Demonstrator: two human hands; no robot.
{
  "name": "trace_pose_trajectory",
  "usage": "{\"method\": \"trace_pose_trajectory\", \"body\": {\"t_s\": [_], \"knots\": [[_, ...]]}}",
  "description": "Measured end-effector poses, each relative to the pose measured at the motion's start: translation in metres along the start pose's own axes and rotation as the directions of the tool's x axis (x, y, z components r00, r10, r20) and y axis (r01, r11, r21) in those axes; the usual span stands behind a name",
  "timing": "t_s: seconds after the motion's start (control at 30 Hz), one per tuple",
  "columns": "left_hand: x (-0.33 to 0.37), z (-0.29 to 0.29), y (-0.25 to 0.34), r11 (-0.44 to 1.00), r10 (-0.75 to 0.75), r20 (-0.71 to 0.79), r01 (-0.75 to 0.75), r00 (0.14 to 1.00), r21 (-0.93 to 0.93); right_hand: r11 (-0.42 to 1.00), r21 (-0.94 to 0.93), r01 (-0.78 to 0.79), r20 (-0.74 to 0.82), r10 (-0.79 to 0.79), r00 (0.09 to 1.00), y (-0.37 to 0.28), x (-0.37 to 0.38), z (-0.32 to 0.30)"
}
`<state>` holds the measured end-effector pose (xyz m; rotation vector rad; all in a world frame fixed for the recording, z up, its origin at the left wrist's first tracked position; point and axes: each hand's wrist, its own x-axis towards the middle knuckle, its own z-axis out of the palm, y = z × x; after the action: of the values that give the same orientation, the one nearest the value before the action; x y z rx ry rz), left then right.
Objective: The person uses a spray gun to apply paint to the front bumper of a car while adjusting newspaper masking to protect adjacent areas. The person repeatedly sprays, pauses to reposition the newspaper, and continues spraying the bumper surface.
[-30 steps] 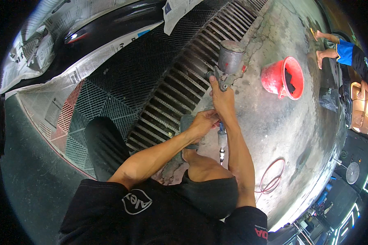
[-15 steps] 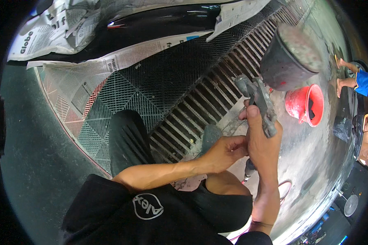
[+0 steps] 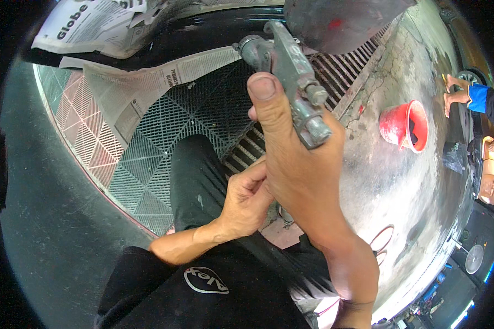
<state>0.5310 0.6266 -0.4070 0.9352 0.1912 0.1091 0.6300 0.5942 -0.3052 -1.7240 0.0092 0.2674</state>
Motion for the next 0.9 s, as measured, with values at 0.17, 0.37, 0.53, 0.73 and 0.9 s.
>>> {"method": "trace_pose_trajectory", "body": {"t_s": [0.17,0.37,0.53,0.73,0.9], "knots": [[-0.011,-0.019,0.011,0.978,-0.171,-0.051,0.164,0.984,-0.129,0.996,0.079,-0.051,0.007,0.051,0.999,0.005,-0.003,0.019],[-0.011,-0.029,0.014,0.979,-0.169,-0.100,0.156,0.981,-0.129,0.995,0.101,-0.026,0.040,0.022,0.999,0.015,0.002,0.029],[-0.005,-0.034,0.012,0.983,-0.168,-0.135,0.156,0.976,-0.091,0.991,0.131,-0.033,0.014,0.031,0.999,0.022,0.008,0.033],[0.000,-0.034,0.011,0.982,-0.184,-0.137,0.187,0.973,0.007,0.983,0.179,-0.041,0.058,0.031,0.998,0.025,0.015,0.025],[-0.002,-0.029,0.009,0.989,-0.144,-0.167,0.149,0.975,0.017,0.986,0.159,-0.049,0.140,0.026,0.990,0.025,0.020,0.019]]}}
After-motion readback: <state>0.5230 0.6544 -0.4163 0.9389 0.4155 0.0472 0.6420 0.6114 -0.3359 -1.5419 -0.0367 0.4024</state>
